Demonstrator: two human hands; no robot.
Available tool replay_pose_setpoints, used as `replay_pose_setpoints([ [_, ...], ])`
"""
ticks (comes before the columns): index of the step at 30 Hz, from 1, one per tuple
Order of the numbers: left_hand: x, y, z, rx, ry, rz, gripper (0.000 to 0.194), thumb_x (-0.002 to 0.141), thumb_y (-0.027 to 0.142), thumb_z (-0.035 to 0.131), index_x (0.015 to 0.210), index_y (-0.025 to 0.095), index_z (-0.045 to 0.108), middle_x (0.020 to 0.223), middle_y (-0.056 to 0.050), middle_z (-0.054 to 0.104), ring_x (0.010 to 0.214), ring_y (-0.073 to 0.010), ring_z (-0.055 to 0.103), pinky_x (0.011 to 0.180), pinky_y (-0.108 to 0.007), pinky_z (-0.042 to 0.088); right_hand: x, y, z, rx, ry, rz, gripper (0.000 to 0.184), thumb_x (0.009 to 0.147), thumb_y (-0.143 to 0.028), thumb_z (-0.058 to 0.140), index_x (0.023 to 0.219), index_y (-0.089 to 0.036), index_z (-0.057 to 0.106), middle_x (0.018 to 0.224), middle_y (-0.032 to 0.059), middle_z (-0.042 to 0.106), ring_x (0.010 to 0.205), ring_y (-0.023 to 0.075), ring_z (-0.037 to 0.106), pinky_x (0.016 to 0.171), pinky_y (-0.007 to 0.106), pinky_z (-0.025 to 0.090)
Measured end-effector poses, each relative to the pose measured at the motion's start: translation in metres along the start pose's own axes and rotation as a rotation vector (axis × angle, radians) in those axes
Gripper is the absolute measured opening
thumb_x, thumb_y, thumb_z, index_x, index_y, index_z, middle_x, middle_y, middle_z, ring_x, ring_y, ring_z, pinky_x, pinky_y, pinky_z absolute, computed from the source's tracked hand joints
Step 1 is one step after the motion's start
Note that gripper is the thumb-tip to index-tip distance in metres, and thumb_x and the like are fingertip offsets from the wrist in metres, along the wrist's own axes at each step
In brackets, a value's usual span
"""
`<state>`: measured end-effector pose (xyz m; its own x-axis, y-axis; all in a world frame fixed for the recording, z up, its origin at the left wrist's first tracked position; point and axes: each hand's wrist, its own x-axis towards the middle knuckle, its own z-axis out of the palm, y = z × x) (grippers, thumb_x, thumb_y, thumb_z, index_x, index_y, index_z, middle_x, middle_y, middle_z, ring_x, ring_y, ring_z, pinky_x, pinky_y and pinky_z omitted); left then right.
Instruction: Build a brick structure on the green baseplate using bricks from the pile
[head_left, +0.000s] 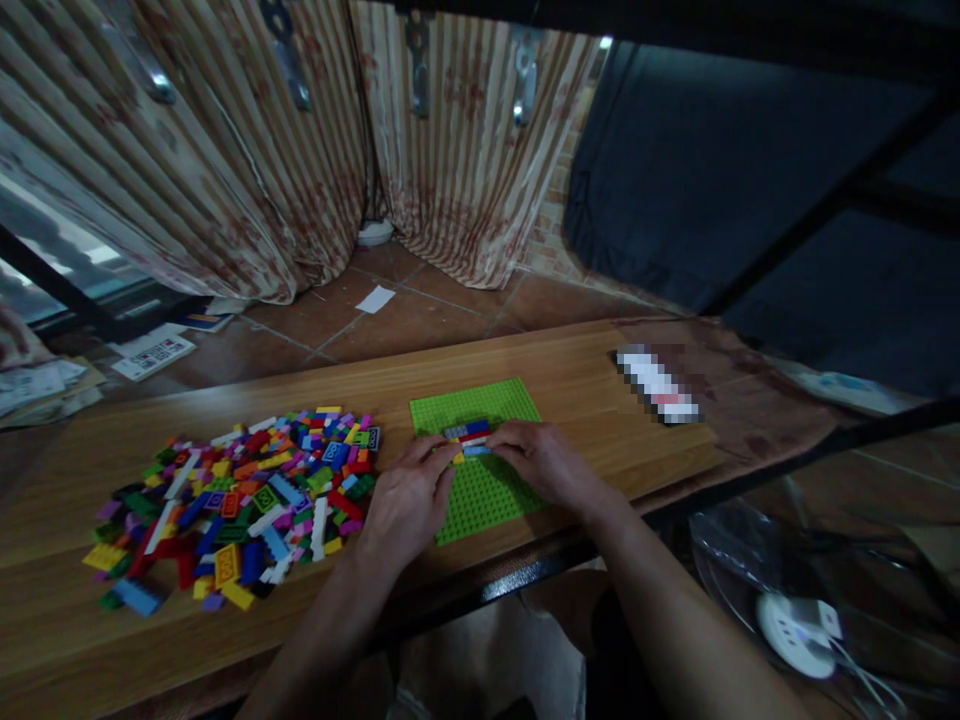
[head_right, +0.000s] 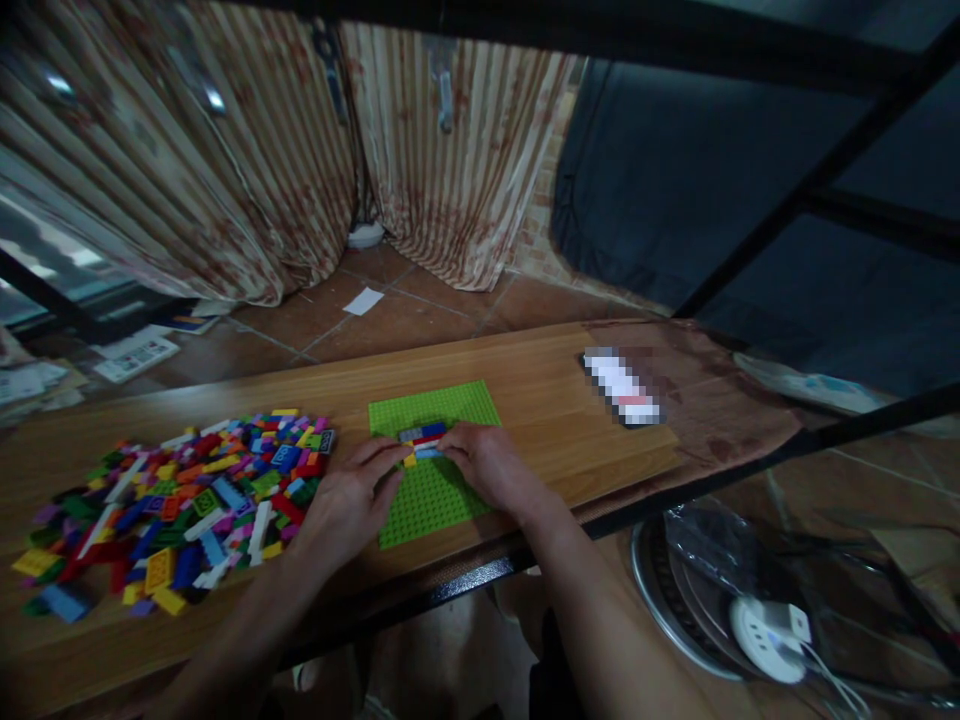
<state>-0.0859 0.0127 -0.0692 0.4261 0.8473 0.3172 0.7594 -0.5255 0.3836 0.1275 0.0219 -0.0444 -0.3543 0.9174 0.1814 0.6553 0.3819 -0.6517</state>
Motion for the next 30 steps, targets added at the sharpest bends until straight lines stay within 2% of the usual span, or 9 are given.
replay_pose_setpoints([
  [9, -0.002, 0.007, -0.002, 0.09, -0.074, 0.011, 0.034, 0.089, 0.02, 0.049, 0.122, 0.024, 0.061, 0.12, -0.007, 0.061, 0.106, -0.0222, 0.057, 0.092, -0.04, 0.053, 0.004, -0.002, 0.007, -0.095, 0.019, 0.03, 0.018, 0.089, -0.013, 0.056, 0.078, -0.019, 0.069, 0.081, 0.0027, 0.065, 0.078, 0.0145, 0.059, 0.073, 0.026, 0.043],
  [19, -0.003, 0.011, 0.003, 0.204, -0.109, 0.016, 0.04, 0.091, 0.019, 0.044, 0.128, 0.022, 0.057, 0.122, -0.011, 0.059, 0.107, -0.0251, 0.055, 0.092, -0.042, 0.051, 0.008, 0.003, 0.013, -0.082, 0.08, 0.129, 0.012, 0.085, -0.012, 0.06, 0.078, -0.017, 0.068, 0.081, 0.0031, 0.065, 0.079, 0.015, 0.059, 0.075, 0.027, 0.042],
  [30, -0.002, 0.031, -0.004, 0.343, -0.185, -0.062, 0.043, 0.088, 0.015, 0.044, 0.129, 0.025, 0.055, 0.124, -0.009, 0.058, 0.107, -0.025, 0.053, 0.086, -0.039, 0.052, 0.01, 0.007, 0.015, -0.009, 0.119, 0.121, 0.013, 0.08, -0.009, 0.065, 0.07, -0.017, 0.067, 0.073, 0.0007, 0.064, 0.071, 0.013, 0.057, 0.07, 0.026, 0.041],
])
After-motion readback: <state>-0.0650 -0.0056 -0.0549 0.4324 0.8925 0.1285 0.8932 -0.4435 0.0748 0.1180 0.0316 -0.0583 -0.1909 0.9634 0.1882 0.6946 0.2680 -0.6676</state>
